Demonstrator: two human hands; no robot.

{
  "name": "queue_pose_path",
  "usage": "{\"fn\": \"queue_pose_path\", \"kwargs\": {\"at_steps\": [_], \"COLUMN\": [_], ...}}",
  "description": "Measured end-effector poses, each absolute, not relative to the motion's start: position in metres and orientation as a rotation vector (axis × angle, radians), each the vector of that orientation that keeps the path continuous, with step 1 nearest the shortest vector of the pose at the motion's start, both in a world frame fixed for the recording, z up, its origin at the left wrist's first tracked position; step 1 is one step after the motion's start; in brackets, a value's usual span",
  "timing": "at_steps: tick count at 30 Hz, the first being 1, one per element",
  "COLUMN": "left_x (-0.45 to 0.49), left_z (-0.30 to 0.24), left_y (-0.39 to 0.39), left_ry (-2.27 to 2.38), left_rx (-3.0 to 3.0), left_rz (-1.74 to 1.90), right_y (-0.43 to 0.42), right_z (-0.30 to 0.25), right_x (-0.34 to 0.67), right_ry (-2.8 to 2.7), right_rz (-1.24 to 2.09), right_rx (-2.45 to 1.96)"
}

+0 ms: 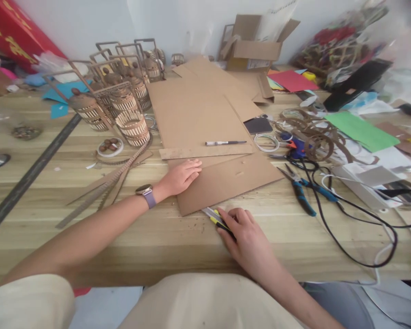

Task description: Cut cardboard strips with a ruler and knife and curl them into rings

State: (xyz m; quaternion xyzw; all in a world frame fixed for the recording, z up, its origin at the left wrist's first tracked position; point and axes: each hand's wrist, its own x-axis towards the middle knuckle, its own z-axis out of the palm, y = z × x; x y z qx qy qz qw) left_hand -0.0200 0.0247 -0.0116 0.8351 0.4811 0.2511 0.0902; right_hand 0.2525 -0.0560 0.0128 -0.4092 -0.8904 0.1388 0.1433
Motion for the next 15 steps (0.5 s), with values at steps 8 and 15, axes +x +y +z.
{"fn": "queue_pose_path", "kwargs": {"at_steps": [8,15], "left_x": [-0.015,-0.012], "left_z": [-0.013,-0.003], "left_y": [0.024,0.029], "left_ry": [1.475,1.463], "left_rx": [2.603,2.652], "left_rz": [0.586,0.299], "right_y": [-0.055,-0.055], "right_z": [0.014,0.020], "right_x": [0.251,0.247], "right_ry": [-2.622,-2.640], "right_rz": [0.433,0.542], "right_rx": [-1.099,-1.055]}}
